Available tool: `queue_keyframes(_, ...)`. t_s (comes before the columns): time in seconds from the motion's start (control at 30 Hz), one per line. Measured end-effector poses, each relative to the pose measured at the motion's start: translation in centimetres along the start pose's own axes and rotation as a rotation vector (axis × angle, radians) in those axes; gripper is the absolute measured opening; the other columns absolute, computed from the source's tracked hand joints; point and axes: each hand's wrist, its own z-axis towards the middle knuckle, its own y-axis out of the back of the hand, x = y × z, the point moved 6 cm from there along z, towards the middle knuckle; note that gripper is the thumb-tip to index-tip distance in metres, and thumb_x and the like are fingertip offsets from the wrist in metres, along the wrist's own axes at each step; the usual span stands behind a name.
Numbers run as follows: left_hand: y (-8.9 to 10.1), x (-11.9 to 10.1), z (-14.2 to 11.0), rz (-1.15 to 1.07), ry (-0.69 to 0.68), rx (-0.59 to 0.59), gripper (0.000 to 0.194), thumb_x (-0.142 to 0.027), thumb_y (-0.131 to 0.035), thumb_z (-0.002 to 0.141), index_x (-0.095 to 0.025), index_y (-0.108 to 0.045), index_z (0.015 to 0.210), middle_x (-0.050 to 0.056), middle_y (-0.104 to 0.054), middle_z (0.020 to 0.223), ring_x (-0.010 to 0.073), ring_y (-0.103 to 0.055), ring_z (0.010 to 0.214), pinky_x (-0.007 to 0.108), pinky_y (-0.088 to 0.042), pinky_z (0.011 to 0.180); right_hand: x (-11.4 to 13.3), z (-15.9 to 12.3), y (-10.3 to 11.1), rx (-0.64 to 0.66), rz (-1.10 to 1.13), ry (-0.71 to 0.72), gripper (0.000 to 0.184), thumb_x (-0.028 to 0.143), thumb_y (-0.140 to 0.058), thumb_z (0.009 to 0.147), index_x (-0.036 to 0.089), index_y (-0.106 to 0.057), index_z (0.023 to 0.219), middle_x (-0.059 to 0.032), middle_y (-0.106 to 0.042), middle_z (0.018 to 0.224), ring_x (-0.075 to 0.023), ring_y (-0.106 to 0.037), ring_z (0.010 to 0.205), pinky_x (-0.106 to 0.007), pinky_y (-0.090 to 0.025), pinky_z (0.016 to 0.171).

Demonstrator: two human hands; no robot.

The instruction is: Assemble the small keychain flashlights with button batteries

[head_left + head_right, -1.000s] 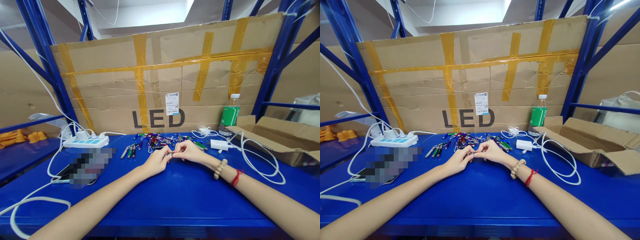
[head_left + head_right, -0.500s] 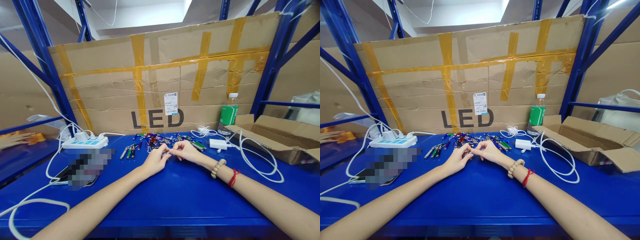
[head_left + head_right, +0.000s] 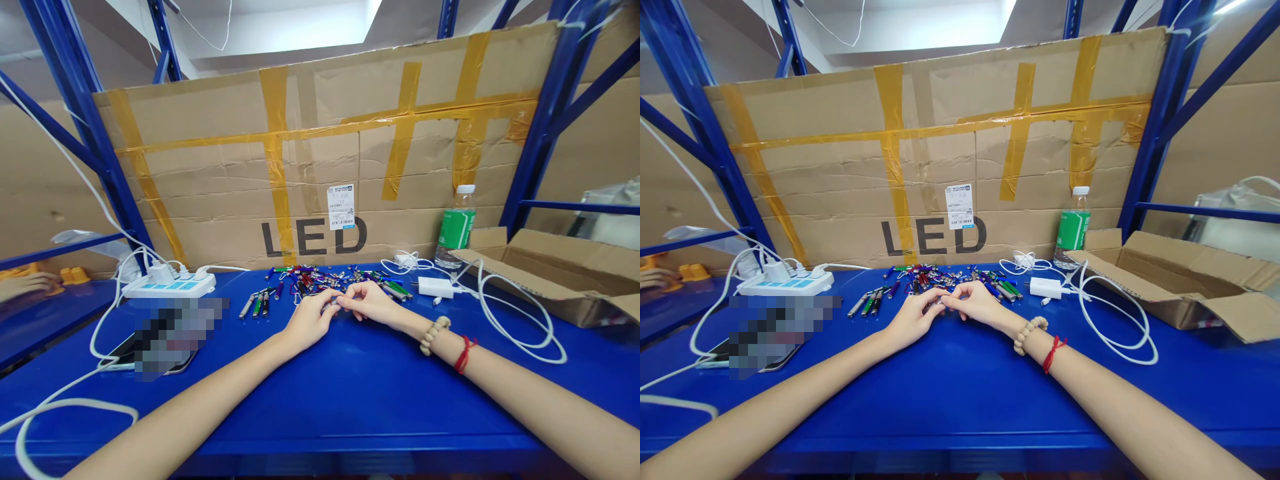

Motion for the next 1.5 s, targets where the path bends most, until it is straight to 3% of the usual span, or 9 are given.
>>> queue_keyframes(0.37,0.1,0.2,0.1,0.016,0.007,-0.043,0.019,-0.019,-0.040,0.086,-0.019,-0.058,0.092,0.000,-0.063,0.072,0.0130,-0.058,0.065,0.021,-0.041,0.060,0.5,0.1,0.3,-0.074,-0.132,0.074,0.038,0.048,-0.066,0.064,0.013,-0.055,0.053,0.0040,-0.048,0.041,-0.0047,-0.039,0.035,-0.019,-0.027,0.037)
queue_keyframes(0.57,0.2,-0.3,0.1,0.016,0.038,-0.038,0.021,-0.024,-0.035,0.088,-0.018,-0.055,0.085,-0.002,-0.057,0.064,0.0115,-0.054,0.058,0.020,-0.037,0.058,1.9,-0.2,1.3,-0.267,-0.145,0.188,0.035,0.046,-0.069,0.061,0.015,-0.056,0.070,0.0038,-0.052,0.057,-0.0039,-0.041,0.037,-0.018,-0.030,0.036)
queue_keyframes(0.7,0.4,-0.1,0.0,0.087,0.118,-0.018,0.022,-0.026,-0.033,0.089,-0.021,-0.055,0.089,-0.004,-0.057,0.062,0.0122,-0.054,0.059,0.021,-0.035,0.055,2.0,-0.2,0.9,-0.203,-0.090,0.197,0.036,0.046,-0.066,0.066,0.014,-0.063,0.080,0.0007,-0.057,0.065,-0.0037,-0.042,0.037,-0.019,-0.032,0.036)
queue_keyframes(1.23,0.4,0.0,-0.1,0.165,0.186,0.041,0.028,-0.030,-0.029,0.090,-0.028,-0.053,0.106,-0.003,-0.064,0.081,0.0153,-0.059,0.075,0.024,-0.041,0.064,2.1,0.1,1.1,-0.087,-0.023,0.209,0.035,0.045,-0.071,0.059,0.013,-0.069,0.073,-0.0024,-0.058,0.074,-0.0034,-0.046,0.043,-0.019,-0.039,0.037)
queue_keyframes(1.4,0.1,0.1,0.2,0.030,0.064,0.018,0.028,-0.026,-0.033,0.090,-0.024,-0.053,0.109,0.001,-0.063,0.107,0.0171,-0.057,0.097,0.029,-0.042,0.084,2.0,0.2,1.2,-0.063,-0.016,0.220,0.032,0.043,-0.071,0.059,0.013,-0.069,0.070,-0.0027,-0.058,0.076,-0.0041,-0.049,0.044,-0.019,-0.040,0.037)
queue_keyframes(1.5,-0.1,0.1,0.3,-0.011,0.005,0.017,0.026,-0.024,-0.034,0.090,-0.023,-0.054,0.106,0.003,-0.062,0.110,0.0169,-0.055,0.101,0.029,-0.040,0.088,1.9,0.2,1.3,-0.046,-0.022,0.236,0.031,0.043,-0.071,0.059,0.013,-0.069,0.068,-0.0035,-0.059,0.078,-0.0044,-0.049,0.045,-0.019,-0.042,0.038)
